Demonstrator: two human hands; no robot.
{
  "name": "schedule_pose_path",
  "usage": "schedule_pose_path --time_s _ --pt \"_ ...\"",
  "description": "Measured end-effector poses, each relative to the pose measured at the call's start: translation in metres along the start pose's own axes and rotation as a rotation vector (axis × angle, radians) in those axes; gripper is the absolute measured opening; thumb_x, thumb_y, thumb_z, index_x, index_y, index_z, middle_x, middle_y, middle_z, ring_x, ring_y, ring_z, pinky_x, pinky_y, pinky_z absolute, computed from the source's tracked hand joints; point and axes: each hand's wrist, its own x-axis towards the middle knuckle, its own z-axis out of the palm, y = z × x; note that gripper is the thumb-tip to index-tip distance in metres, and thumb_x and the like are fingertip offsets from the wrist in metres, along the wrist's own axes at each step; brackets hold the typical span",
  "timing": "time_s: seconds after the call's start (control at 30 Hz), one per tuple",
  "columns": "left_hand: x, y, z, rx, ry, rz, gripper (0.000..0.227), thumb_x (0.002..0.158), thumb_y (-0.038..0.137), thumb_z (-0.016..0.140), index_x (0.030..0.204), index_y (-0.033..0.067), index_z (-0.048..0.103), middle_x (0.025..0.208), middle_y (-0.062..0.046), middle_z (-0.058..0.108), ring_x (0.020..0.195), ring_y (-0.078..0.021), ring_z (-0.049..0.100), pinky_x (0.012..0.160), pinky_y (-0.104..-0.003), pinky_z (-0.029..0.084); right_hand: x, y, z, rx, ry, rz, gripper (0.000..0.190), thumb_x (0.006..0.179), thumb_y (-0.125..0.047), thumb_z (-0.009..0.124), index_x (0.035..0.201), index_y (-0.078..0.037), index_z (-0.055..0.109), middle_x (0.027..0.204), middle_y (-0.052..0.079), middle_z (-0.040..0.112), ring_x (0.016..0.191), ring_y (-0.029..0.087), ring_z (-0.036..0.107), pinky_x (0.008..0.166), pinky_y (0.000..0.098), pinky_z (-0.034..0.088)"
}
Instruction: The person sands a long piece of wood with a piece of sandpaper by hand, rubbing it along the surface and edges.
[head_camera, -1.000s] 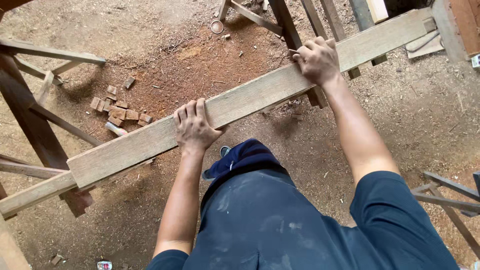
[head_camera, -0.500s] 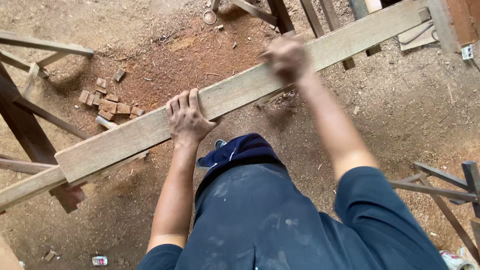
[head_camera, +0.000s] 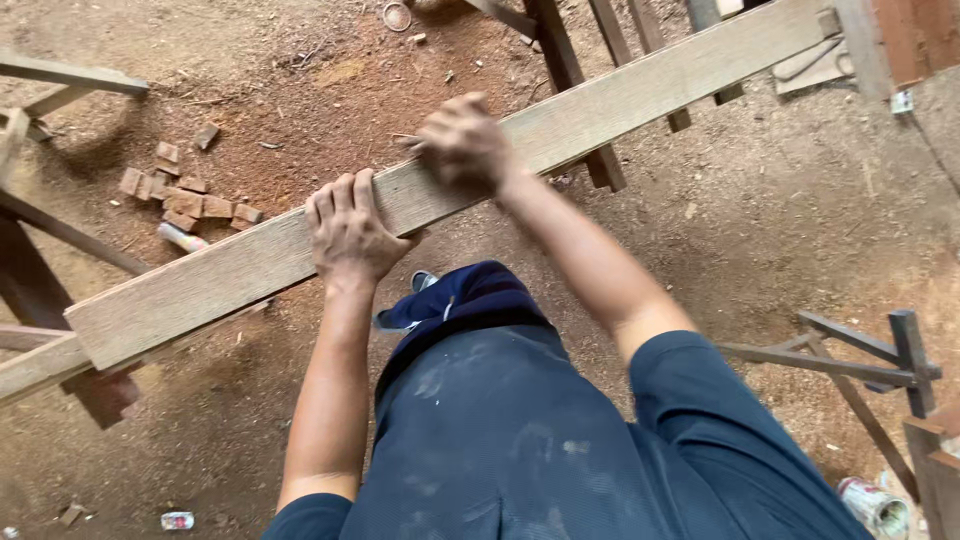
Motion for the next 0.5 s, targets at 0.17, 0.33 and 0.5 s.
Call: schedule_pose_path --time_s 0.17,0.33,0.5 --pt "0.001 -0.003 -0.004 0.01 -0.109 -0.018 0.119 0.058 0.089 0.075 0.142 0.0093 0.043 0.131 -0.013 0.048 0.127 -0.0302 0.042 0.114 -0.046 0.03 -0.08 0.116 -0.085 -0.232 -0.005 0.2 0.035 0.106 -0.032 0.062 0.074 -0.019 0.067 0.071 -0.003 0.067 0.066 0.015 0.054 0.075 0.0357 0.042" --pt "0.004 -0.001 0.0 -0.017 -0.115 -0.027 0.117 0.059 0.087 0.076 0.141 0.0093 0.044 0.129 -0.013 0.048 0.126 -0.0307 0.042 0.112 -0.047 0.029 -0.025 0.031 -0.058 0.061 0.078 0.228 0.032 0.103 -0.023 0.064 0.073 -0.013 0.069 0.065 0.003 0.064 0.058 0.016 0.049 0.068 0.0356 0.041" --pt "-0.002 -0.005 0.012 -0.016 -0.017 0.0 0.117 0.057 0.084 0.077 0.143 0.011 0.045 0.131 -0.011 0.05 0.126 -0.0297 0.044 0.113 -0.046 0.03 0.023 -0.045 -0.026 0.174 0.02 0.165 0.019 0.094 -0.025 0.067 0.08 -0.013 0.064 0.078 0.003 0.067 0.073 0.02 0.06 0.072 0.0356 0.048"
